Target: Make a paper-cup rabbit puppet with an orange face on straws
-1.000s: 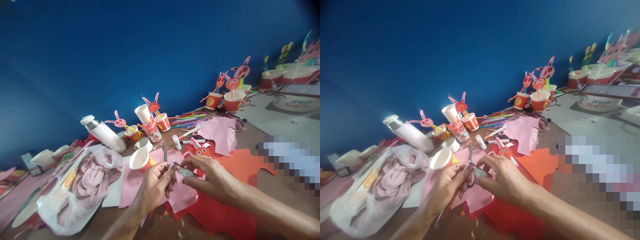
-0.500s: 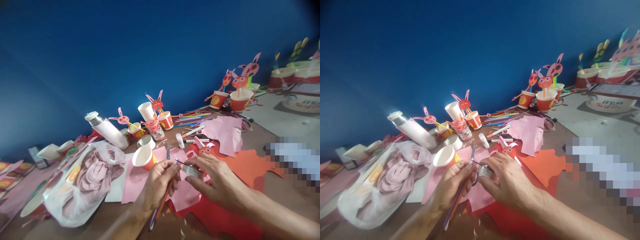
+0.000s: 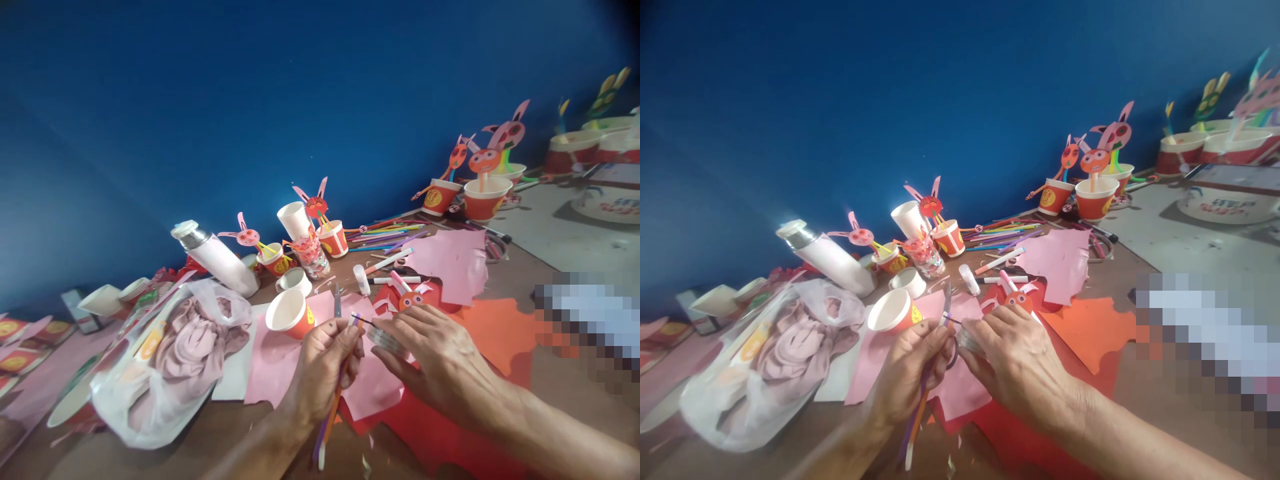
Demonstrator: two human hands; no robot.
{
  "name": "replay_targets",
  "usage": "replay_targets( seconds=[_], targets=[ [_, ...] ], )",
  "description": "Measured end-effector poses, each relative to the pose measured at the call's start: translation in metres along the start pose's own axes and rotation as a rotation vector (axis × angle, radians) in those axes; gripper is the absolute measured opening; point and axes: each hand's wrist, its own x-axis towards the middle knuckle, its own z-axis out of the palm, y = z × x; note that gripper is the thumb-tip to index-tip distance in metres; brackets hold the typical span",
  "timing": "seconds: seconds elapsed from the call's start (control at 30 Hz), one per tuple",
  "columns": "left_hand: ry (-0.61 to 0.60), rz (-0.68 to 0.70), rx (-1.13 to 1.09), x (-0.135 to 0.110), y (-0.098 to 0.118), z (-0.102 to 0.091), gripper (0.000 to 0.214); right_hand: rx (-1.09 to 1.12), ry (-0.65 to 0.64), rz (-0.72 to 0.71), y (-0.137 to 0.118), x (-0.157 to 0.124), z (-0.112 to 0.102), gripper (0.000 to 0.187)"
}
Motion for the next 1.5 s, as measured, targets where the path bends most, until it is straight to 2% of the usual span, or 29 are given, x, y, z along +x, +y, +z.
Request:
replay_targets(
  seconds=[0.23, 0.3, 0.47, 0.57, 0.8, 1.23, 1.5],
  targets=[
    [-0.051, -0.067, -0.077, 0.000, 0.004, -0.003, 0.024, 0.038, -0.017, 0.032, 0.001, -0.004, 0.004, 0.016],
    [-0.076, -0.099, -0.086, 0.001, 0.005, -0.005, 0.024, 0.123, -0.053, 0.104, 0.000, -0.003, 0.003, 0.018],
    [-0.128, -0.124, -0.073, 0.001, 0.005, -0.009, 0.027, 0.473, -0.201, 0.393, 0.001, -0.002, 0.000, 0.029],
    [-0.166, -0.128, -0.038, 0.000, 0.005, -0.011, 0.029, 0.510, -0.201, 0.445, 0.001, 0.000, 0.000, 0.025],
    [-0.207, -0.171, 0.042, 0.000, 0.005, -0.014, 0.028, 0.379, -0.147, 0.380, -0.002, 0.006, -0.002, 0.010],
    [-0.351, -0.230, -0.029, 0.005, 0.005, -0.017, 0.025, 0.416, -0.164, 0.396, -0.004, 0.003, 0.001, 0.007],
    [-0.441, -0.312, -0.075, 0.005, 0.004, -0.019, 0.024, 0.413, -0.091, 0.267, -0.005, 0.003, 0.000, 0.008]
  ],
)
